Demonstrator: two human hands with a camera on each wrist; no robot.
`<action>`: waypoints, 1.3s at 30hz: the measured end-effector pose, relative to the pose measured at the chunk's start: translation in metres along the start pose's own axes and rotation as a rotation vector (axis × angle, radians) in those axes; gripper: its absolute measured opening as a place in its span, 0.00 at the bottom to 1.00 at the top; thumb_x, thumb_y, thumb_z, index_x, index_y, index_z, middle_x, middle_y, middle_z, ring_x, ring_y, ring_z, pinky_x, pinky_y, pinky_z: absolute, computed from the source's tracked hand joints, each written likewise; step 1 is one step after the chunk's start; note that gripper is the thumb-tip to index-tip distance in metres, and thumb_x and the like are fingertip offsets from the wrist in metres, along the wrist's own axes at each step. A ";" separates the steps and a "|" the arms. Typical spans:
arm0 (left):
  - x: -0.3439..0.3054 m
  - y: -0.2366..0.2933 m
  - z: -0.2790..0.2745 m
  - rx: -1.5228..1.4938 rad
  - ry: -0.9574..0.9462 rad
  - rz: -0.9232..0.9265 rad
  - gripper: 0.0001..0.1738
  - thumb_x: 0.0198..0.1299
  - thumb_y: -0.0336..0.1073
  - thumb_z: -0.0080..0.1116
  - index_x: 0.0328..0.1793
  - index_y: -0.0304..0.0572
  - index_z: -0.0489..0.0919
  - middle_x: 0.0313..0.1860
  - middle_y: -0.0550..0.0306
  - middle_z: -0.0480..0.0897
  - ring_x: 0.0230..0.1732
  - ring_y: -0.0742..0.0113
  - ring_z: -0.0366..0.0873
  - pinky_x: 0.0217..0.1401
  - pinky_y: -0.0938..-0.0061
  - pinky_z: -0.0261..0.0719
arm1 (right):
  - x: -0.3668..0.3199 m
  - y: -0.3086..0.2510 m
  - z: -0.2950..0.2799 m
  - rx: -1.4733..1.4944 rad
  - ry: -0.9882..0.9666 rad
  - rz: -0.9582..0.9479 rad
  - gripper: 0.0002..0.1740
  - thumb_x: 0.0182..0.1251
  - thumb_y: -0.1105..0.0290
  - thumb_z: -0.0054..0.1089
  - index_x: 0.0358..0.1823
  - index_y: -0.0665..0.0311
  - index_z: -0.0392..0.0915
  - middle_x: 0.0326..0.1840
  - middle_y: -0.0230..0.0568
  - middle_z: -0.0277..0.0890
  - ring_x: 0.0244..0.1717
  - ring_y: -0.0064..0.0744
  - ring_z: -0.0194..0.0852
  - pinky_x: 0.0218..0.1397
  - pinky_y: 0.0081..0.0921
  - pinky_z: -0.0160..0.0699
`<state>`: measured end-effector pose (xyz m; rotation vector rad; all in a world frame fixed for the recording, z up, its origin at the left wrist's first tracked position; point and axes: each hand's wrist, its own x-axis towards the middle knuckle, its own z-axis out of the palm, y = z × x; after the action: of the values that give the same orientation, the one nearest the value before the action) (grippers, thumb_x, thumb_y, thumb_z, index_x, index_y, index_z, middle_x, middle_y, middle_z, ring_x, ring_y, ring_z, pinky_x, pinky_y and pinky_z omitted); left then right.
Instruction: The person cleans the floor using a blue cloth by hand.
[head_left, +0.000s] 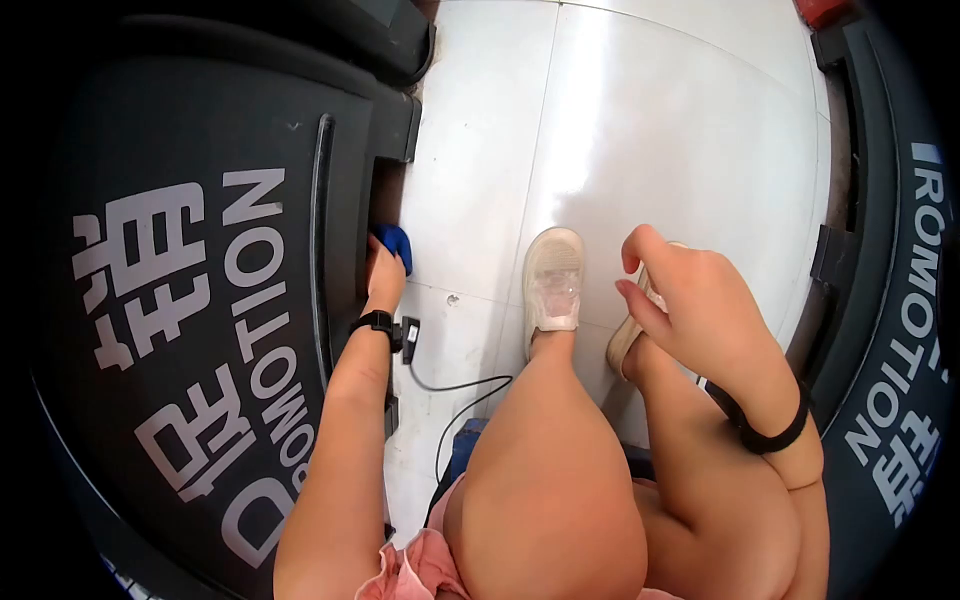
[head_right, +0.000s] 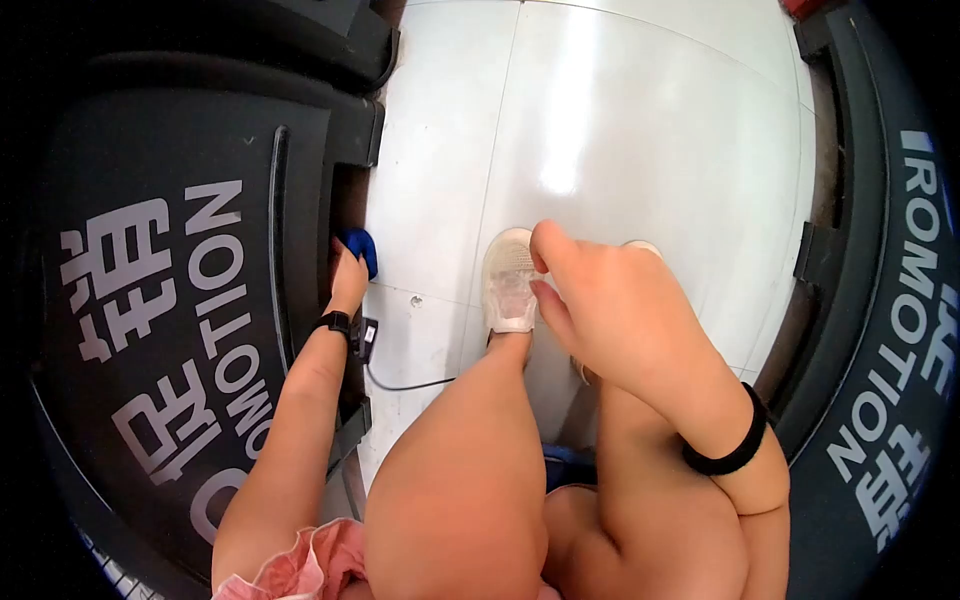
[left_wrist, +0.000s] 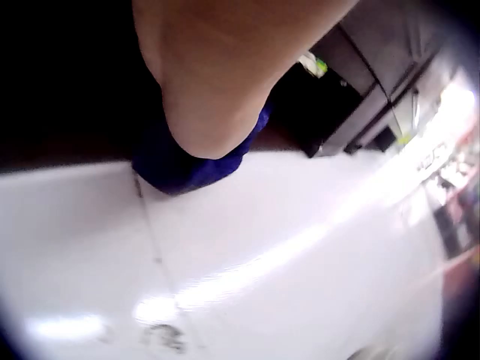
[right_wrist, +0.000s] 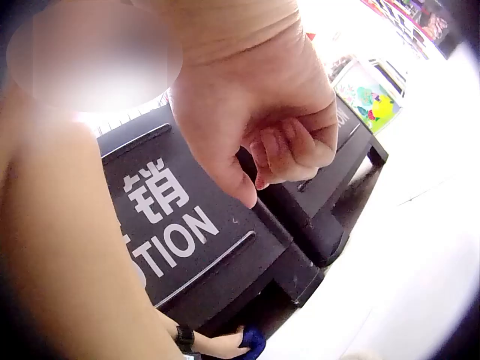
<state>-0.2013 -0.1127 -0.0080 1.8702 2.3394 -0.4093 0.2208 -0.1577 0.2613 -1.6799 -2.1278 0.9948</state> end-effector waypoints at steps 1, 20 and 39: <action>-0.003 0.006 -0.007 -0.068 0.034 0.010 0.41 0.57 0.36 0.56 0.72 0.36 0.48 0.63 0.35 0.66 0.58 0.43 0.71 0.61 0.61 0.68 | 0.000 -0.001 0.002 0.005 -0.003 0.000 0.10 0.54 0.72 0.58 0.33 0.63 0.65 0.13 0.43 0.68 0.18 0.47 0.68 0.24 0.36 0.64; 0.107 0.178 -0.064 -0.075 0.245 0.163 0.34 0.52 0.30 0.58 0.66 0.44 0.59 0.49 0.46 0.72 0.47 0.49 0.74 0.46 0.63 0.78 | 0.030 -0.003 0.025 -0.039 -0.120 -0.050 0.12 0.56 0.72 0.57 0.34 0.65 0.63 0.16 0.44 0.70 0.18 0.47 0.69 0.22 0.36 0.64; -0.069 0.008 -0.028 -0.102 -0.089 0.118 0.40 0.49 0.32 0.62 0.69 0.48 0.56 0.52 0.42 0.74 0.48 0.43 0.76 0.48 0.58 0.76 | 0.015 0.021 0.014 -0.003 -0.184 0.088 0.11 0.55 0.71 0.57 0.34 0.67 0.65 0.18 0.53 0.71 0.24 0.56 0.70 0.27 0.43 0.69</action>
<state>-0.1753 -0.1681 0.0351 1.8899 2.1395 -0.3452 0.2240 -0.1461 0.2346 -1.7588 -2.1841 1.2156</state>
